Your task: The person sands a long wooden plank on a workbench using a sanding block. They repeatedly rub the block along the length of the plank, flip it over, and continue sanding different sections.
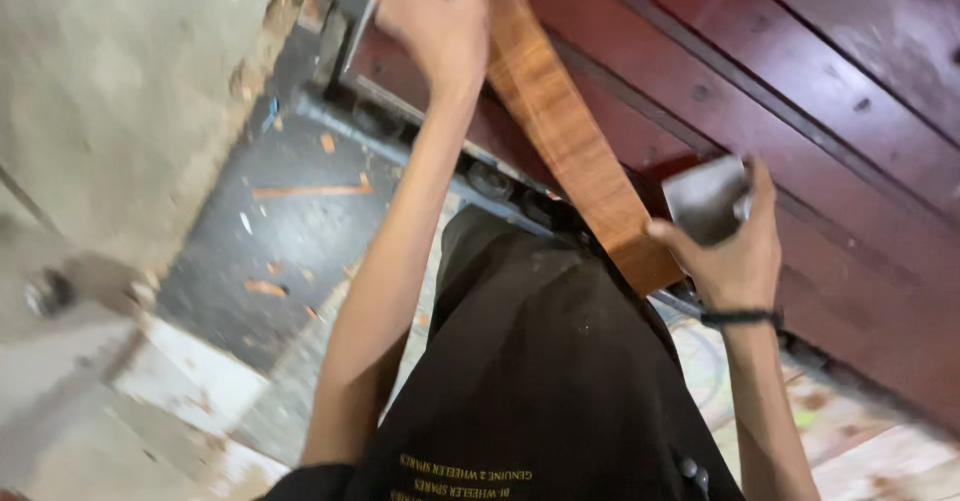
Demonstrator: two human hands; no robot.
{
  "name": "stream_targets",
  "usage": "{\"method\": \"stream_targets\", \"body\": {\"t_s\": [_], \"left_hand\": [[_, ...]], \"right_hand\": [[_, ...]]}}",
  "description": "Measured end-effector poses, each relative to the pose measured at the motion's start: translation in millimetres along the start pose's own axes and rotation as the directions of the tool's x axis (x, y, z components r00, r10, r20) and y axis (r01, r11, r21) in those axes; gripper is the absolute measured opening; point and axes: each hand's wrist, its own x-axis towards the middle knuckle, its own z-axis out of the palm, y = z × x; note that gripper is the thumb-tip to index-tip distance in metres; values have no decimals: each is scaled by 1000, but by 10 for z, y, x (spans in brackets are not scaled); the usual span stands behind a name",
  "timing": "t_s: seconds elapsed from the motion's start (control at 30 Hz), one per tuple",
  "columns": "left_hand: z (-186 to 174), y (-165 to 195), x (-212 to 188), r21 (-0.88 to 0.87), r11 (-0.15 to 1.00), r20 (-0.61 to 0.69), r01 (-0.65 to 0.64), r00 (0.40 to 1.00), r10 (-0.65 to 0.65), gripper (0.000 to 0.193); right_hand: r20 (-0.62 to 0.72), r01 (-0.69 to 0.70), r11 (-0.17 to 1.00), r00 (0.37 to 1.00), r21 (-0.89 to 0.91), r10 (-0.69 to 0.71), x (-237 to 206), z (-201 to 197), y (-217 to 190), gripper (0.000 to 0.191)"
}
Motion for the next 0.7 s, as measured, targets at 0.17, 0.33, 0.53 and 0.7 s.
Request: {"method": "stream_targets", "body": {"t_s": [0.17, 0.33, 0.53, 0.7], "left_hand": [[-414, 458, -629, 143, 972, 122, 187, 971, -205, 114], [-288, 796, -967, 28, 956, 279, 293, 916, -289, 120], [-389, 1403, -760, -336, 905, 468, 260, 880, -79, 114], [-532, 2112, -341, -584, 802, 653, -123, 516, 554, 114]], "right_hand": [[-175, -317, 947, 931, 42, 319, -704, -99, 256, 111], [-282, -239, 966, 925, 94, 256, -865, -3, 312, 106], [-349, -302, 901, 845, 313, 405, -943, 28, 397, 105], [-347, -337, 872, 819, 354, 458, -1051, -6, 389, 105]]}}
